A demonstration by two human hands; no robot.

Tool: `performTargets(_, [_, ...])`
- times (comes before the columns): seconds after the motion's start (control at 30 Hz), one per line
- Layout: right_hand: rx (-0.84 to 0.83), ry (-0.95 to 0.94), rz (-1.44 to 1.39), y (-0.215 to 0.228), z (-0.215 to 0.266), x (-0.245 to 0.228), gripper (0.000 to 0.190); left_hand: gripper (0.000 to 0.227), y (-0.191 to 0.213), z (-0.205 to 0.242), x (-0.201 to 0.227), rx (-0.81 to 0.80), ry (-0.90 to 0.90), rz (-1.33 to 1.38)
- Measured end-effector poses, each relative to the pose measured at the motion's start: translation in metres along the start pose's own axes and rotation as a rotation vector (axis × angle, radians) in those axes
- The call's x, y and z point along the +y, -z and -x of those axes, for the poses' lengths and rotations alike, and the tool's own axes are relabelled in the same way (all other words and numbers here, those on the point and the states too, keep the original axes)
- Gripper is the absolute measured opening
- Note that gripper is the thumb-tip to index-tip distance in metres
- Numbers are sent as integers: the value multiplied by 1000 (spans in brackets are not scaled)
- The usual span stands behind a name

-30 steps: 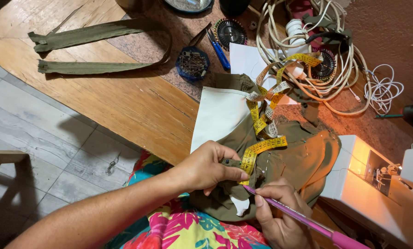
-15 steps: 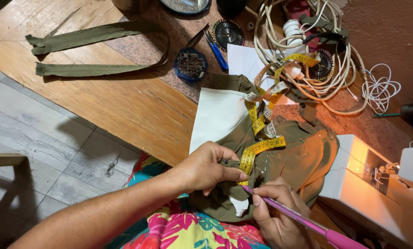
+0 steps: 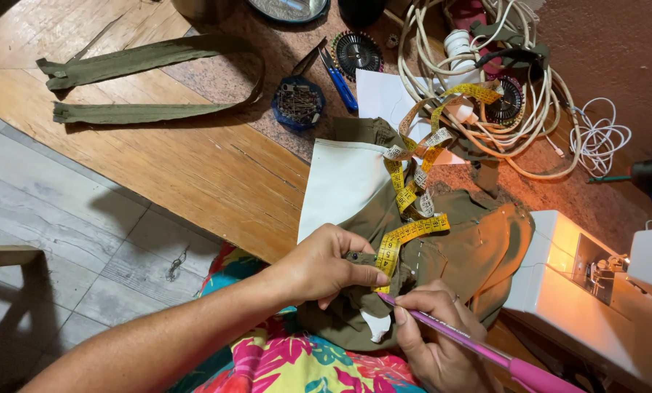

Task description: Measuring and marking a green garment using a measuring tape and a pen on a sewing table

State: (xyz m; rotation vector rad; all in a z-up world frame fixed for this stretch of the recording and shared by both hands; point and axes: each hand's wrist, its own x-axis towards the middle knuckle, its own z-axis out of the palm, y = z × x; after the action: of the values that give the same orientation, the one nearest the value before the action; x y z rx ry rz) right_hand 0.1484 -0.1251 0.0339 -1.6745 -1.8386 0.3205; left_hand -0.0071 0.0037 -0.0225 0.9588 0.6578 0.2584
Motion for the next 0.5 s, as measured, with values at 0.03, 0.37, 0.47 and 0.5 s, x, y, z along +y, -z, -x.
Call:
performTargets(0.03, [13, -9, 7, 0, 0, -1, 11, 16, 0, 1, 1, 5, 13, -9])
performTargets(0.37, [51, 35, -10, -3, 0, 3, 9, 16, 1, -2, -3, 7, 9, -8])
performTargets(0.47, [20, -6, 23, 0, 0, -1, 11, 16, 1, -1, -1, 11, 14, -12])
performTargets(0.5, [21, -7, 24, 0, 0, 0, 11, 16, 1, -1, -2, 9, 15, -13])
